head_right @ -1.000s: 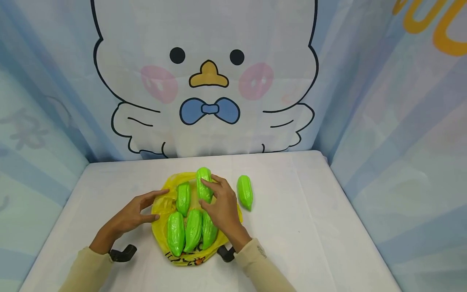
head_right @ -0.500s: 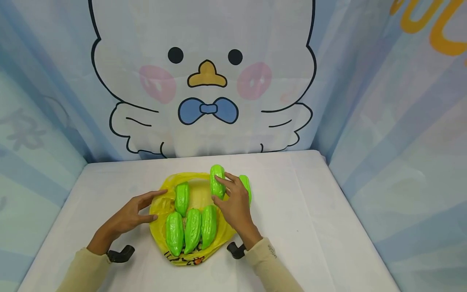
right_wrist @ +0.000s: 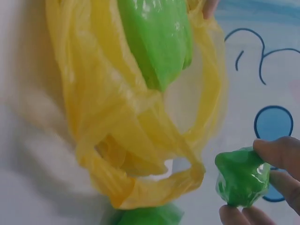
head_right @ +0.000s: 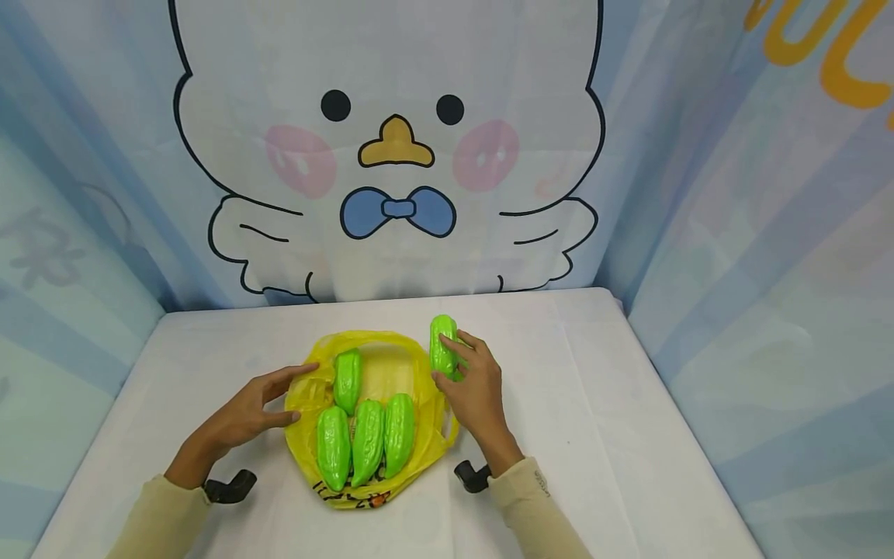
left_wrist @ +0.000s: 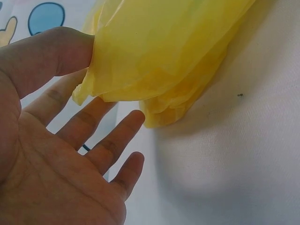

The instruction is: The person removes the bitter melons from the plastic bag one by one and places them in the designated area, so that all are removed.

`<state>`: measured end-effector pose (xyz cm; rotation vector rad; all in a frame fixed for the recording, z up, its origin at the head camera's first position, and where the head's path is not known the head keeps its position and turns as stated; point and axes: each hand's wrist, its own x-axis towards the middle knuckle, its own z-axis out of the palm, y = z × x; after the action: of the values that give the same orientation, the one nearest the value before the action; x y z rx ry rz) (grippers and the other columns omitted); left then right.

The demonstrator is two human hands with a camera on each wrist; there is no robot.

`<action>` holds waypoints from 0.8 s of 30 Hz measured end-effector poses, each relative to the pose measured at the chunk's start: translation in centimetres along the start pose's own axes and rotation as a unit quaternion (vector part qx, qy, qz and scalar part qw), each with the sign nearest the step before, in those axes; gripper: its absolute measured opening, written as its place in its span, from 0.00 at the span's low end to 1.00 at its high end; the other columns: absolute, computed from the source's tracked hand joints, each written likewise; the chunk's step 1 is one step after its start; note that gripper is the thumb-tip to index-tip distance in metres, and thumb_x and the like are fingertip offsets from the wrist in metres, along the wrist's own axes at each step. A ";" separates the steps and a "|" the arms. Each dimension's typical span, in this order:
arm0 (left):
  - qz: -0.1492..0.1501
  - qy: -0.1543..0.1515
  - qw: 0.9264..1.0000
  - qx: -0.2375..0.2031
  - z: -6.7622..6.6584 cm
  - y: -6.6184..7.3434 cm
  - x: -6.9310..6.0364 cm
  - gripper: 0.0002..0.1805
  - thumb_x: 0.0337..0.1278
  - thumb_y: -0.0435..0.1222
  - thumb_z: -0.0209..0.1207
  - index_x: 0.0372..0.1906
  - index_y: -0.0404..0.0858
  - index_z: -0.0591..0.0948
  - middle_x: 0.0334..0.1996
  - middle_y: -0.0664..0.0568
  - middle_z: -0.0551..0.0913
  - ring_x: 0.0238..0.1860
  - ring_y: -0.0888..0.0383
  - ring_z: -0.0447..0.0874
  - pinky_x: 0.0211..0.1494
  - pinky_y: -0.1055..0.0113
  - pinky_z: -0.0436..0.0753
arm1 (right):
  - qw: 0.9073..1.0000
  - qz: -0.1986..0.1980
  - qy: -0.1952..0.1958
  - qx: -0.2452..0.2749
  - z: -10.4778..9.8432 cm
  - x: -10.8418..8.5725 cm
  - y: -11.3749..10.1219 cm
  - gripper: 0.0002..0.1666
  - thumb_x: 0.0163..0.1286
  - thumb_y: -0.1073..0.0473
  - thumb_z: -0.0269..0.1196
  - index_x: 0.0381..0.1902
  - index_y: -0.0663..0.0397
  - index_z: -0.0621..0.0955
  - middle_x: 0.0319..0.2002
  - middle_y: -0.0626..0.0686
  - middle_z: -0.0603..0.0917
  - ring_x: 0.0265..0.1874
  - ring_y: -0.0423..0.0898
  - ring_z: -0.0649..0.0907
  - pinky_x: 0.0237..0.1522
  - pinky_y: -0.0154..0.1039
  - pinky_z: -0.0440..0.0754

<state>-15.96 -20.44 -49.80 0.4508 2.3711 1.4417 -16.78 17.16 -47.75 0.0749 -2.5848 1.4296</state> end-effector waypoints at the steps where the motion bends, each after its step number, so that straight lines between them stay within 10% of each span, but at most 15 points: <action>1: 0.001 0.001 1.000 0.002 0.0 0.0 0.0 0.41 0.66 0.33 0.68 0.82 0.42 0.67 0.83 0.36 0.62 0.82 0.25 0.54 0.79 0.22 0.55 | 1.000 0.003 0.000 -0.001 -0.2 0.0 0.2 0.35 0.63 0.63 0.78 0.68 0.41 0.84 0.75 0.51 0.73 0.75 0.56 0.76 0.63 0.48 0.86; 24: 0.001 0.002 1.000 0.000 0.2 -0.1 -0.1 0.41 0.67 0.34 0.68 0.82 0.42 0.67 0.83 0.36 0.62 0.83 0.26 0.53 0.80 0.23 0.55 | 0.998 0.053 0.019 0.002 -4.0 0.9 3.7 0.38 0.65 0.67 0.76 0.71 0.43 0.81 0.78 0.53 0.71 0.75 0.55 0.76 0.67 0.48 0.83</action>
<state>-15.82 -20.41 -49.99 0.4502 2.3752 1.4449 -17.59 22.50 -48.59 -0.0885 -2.5911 1.4555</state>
